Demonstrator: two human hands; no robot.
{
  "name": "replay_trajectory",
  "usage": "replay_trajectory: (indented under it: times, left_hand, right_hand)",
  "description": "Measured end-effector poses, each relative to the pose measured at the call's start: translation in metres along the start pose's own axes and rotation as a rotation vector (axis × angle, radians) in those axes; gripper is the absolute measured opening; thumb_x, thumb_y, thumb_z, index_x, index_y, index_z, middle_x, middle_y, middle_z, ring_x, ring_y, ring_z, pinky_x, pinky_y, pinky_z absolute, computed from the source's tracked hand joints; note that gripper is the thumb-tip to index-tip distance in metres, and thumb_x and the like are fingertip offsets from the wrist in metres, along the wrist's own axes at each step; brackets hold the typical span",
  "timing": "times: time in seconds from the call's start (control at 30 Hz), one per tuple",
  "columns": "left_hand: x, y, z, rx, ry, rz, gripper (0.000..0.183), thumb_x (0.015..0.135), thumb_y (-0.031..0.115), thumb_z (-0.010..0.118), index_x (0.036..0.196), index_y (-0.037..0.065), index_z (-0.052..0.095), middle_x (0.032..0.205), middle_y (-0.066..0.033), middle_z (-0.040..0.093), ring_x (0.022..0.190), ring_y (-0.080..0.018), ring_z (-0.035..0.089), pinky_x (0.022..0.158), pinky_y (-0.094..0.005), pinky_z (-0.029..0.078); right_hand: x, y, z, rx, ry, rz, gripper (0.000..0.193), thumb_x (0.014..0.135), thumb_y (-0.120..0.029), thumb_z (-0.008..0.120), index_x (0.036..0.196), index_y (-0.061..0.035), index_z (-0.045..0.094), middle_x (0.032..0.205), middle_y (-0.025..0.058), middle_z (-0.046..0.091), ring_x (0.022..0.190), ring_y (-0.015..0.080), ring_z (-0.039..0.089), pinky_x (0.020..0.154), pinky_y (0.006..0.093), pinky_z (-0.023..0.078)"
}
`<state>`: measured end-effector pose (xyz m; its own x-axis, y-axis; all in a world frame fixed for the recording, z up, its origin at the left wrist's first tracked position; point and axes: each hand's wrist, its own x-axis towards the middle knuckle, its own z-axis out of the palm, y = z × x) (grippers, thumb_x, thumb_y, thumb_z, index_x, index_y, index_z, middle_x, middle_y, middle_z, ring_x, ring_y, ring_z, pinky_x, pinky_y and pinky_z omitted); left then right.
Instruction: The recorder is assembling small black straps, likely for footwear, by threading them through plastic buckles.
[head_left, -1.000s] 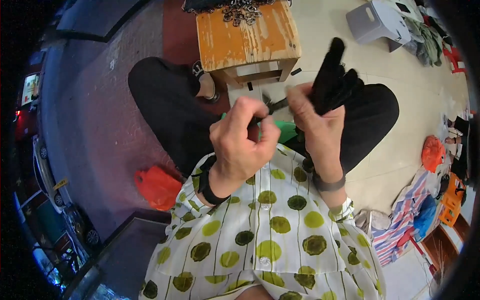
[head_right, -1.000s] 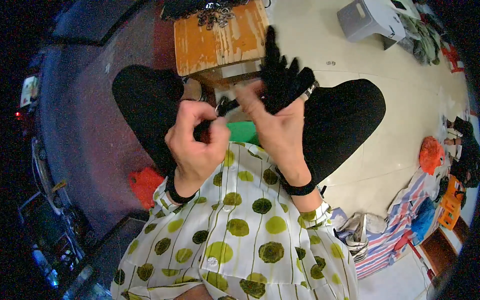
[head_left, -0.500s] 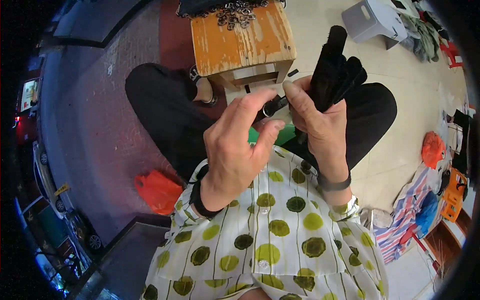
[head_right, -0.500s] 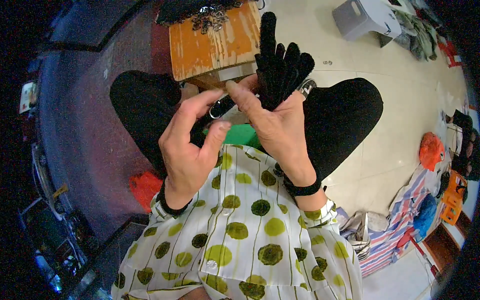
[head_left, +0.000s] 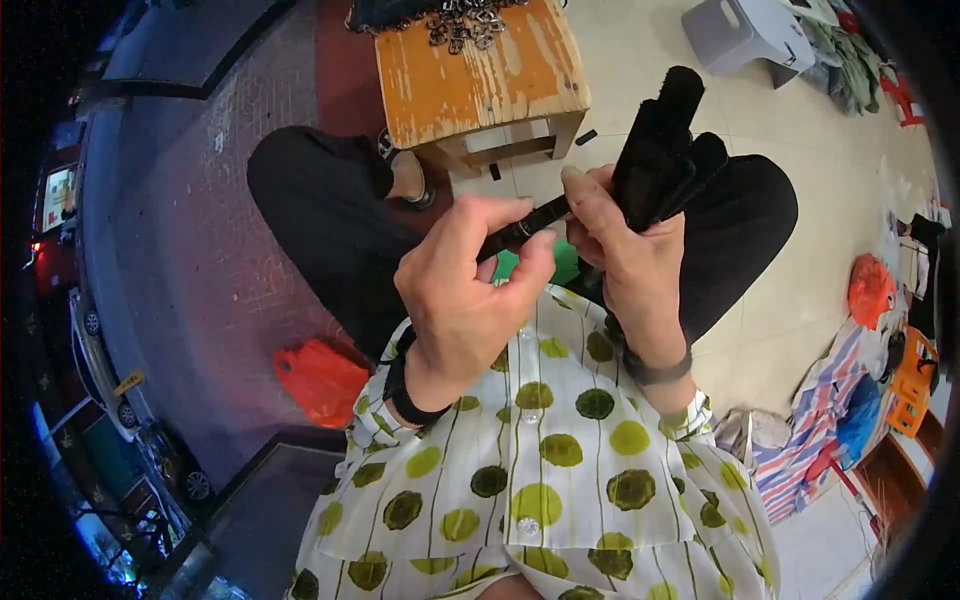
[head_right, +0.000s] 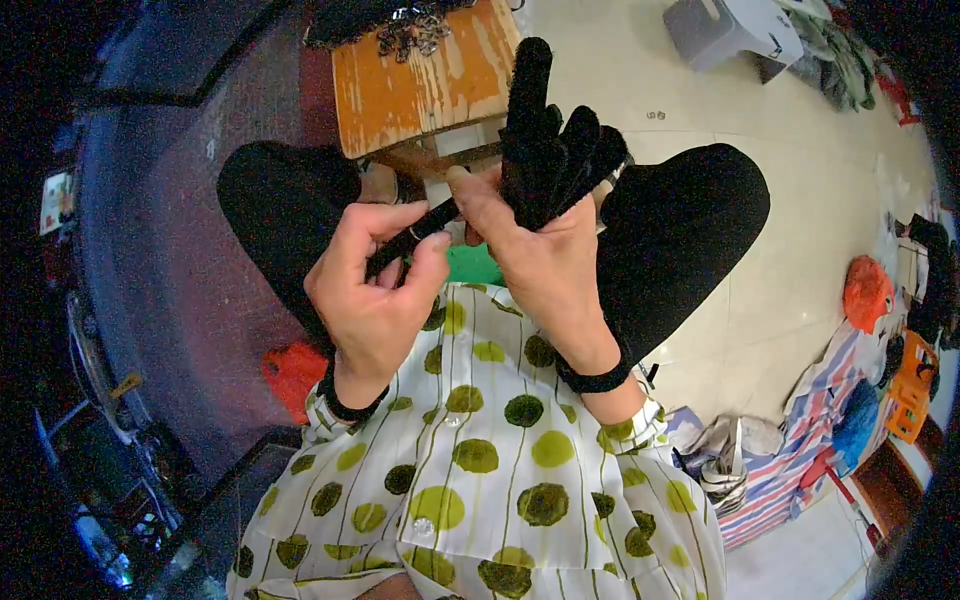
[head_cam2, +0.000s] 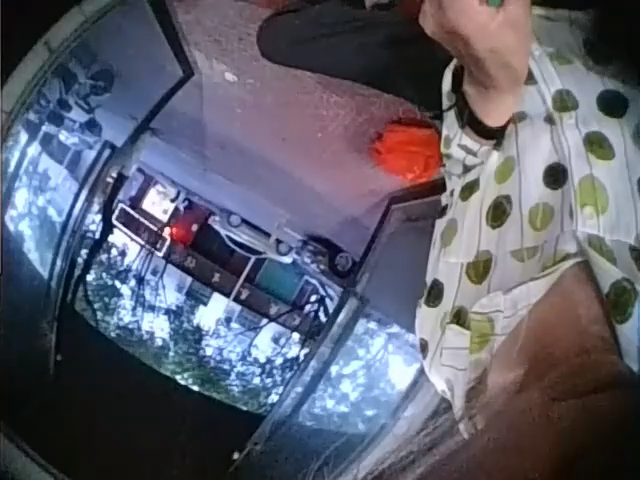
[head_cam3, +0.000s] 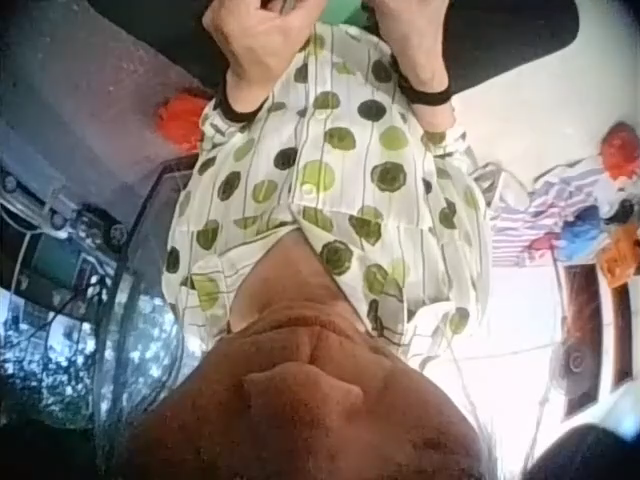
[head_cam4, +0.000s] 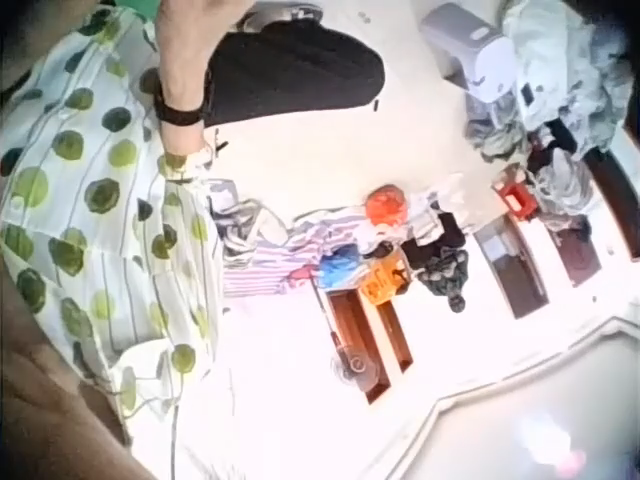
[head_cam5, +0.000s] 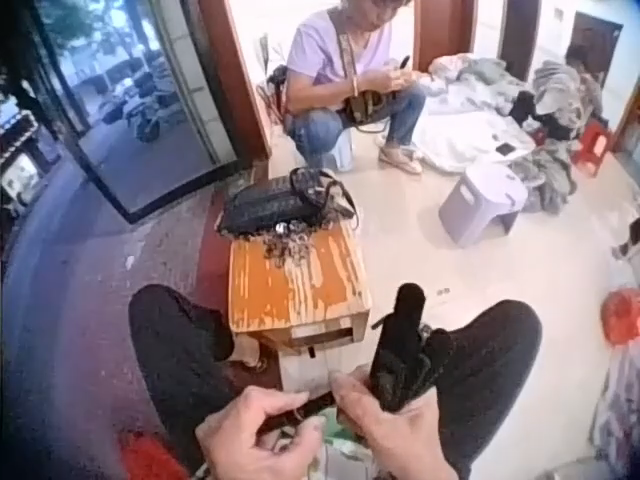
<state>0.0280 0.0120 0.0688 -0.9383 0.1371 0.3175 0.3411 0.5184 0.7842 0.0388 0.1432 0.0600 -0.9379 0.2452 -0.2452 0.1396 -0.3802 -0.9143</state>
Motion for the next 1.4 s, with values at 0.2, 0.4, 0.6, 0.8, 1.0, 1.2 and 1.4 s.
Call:
replay_trajectory:
  times: [0.2, 0.4, 0.6, 0.8, 1.0, 1.2, 1.4]
  left_hand:
    - [-0.004, -0.001, 0.001, -0.055, 0.011, -0.04, 0.02, 0.066, 0.004, 0.069, 0.084, 0.005, 0.059, 0.067, -0.0038, 0.058, 0.049, -0.0105, 0.052, 0.043, -0.0218, 0.04]
    - [-0.01, -0.007, 0.001, -0.017, 0.057, 0.021, 0.02, 0.066, 0.005, 0.069, 0.083, 0.006, 0.059, 0.066, -0.003, 0.057, 0.047, -0.009, 0.05, 0.042, -0.0211, 0.038]
    - [-0.013, -0.011, 0.002, -0.098, 0.109, 0.072, 0.022, 0.065, 0.004, 0.071, 0.083, 0.006, 0.059, 0.065, 0.0002, 0.057, 0.044, -0.0048, 0.043, 0.041, -0.0192, 0.036]
    - [-0.01, -0.009, 0.007, -0.119, 0.098, 0.068, 0.021, 0.067, 0.005, 0.07, 0.085, 0.006, 0.058, 0.066, 0.0007, 0.057, 0.045, -0.0038, 0.043, 0.041, -0.019, 0.035]
    - [-0.006, -0.006, 0.011, -0.137, 0.072, 0.016, 0.02, 0.069, 0.006, 0.07, 0.085, 0.005, 0.058, 0.066, -0.0012, 0.057, 0.049, -0.0061, 0.048, 0.045, -0.0206, 0.04]
    - [0.0, 0.0, 0.016, -0.319, 0.026, -0.11, 0.018, 0.073, 0.003, 0.067, 0.087, 0.0, 0.056, 0.069, -0.0029, 0.059, 0.057, -0.0049, 0.053, 0.053, -0.0197, 0.044]
    - [-0.006, 0.0, 0.015, -0.475, -0.045, -0.341, 0.015, 0.077, 0.002, 0.063, 0.089, -0.001, 0.054, 0.072, -0.0058, 0.059, 0.059, -0.0059, 0.055, 0.052, -0.0185, 0.044]
  right_hand:
    - [-0.001, 0.001, 0.0, 0.0, 0.008, -0.007, 0.012, 0.079, -0.01, 0.065, 0.074, -0.0012, 0.059, 0.065, -0.0002, 0.057, 0.056, 0.006, 0.051, 0.05, 0.02, 0.04]
    - [-0.004, 0.005, 0.003, 0.069, 0.01, 0.053, 0.012, 0.079, -0.009, 0.065, 0.078, -0.0018, 0.055, 0.06, -0.0021, 0.048, 0.045, 0.0035, 0.039, 0.04, 0.0178, 0.024]
    - [-0.008, 0.004, 0.002, 0.128, 0.005, 0.097, 0.014, 0.08, -0.014, 0.066, 0.074, -0.0027, 0.06, 0.06, -0.0009, 0.056, 0.051, 0.0044, 0.048, 0.046, 0.0189, 0.036]
    - [-0.004, 0.003, 0.001, 0.121, 0.023, 0.04, 0.011, 0.081, -0.009, 0.063, 0.078, -0.0021, 0.055, 0.059, -0.0031, 0.045, 0.045, 0.0038, 0.037, 0.04, 0.0179, 0.024]
    - [0.0, 0.0, -0.002, 0.127, 0.034, 0.059, 0.012, 0.08, -0.01, 0.065, 0.079, -0.0016, 0.056, 0.058, -0.0004, 0.049, 0.044, 0.0034, 0.037, 0.039, 0.0177, 0.024]
    - [0.004, -0.008, -0.007, 0.132, 0.027, 0.09, 0.016, 0.08, -0.015, 0.066, 0.074, -0.0029, 0.059, 0.059, -0.0016, 0.055, 0.049, 0.0032, 0.046, 0.045, 0.018, 0.035]
    - [0.005, -0.004, -0.008, 0.146, 0.024, 0.178, 0.018, 0.081, -0.018, 0.065, 0.074, -0.0029, 0.058, 0.059, -0.002, 0.055, 0.047, 0.0025, 0.044, 0.043, 0.0177, 0.033]
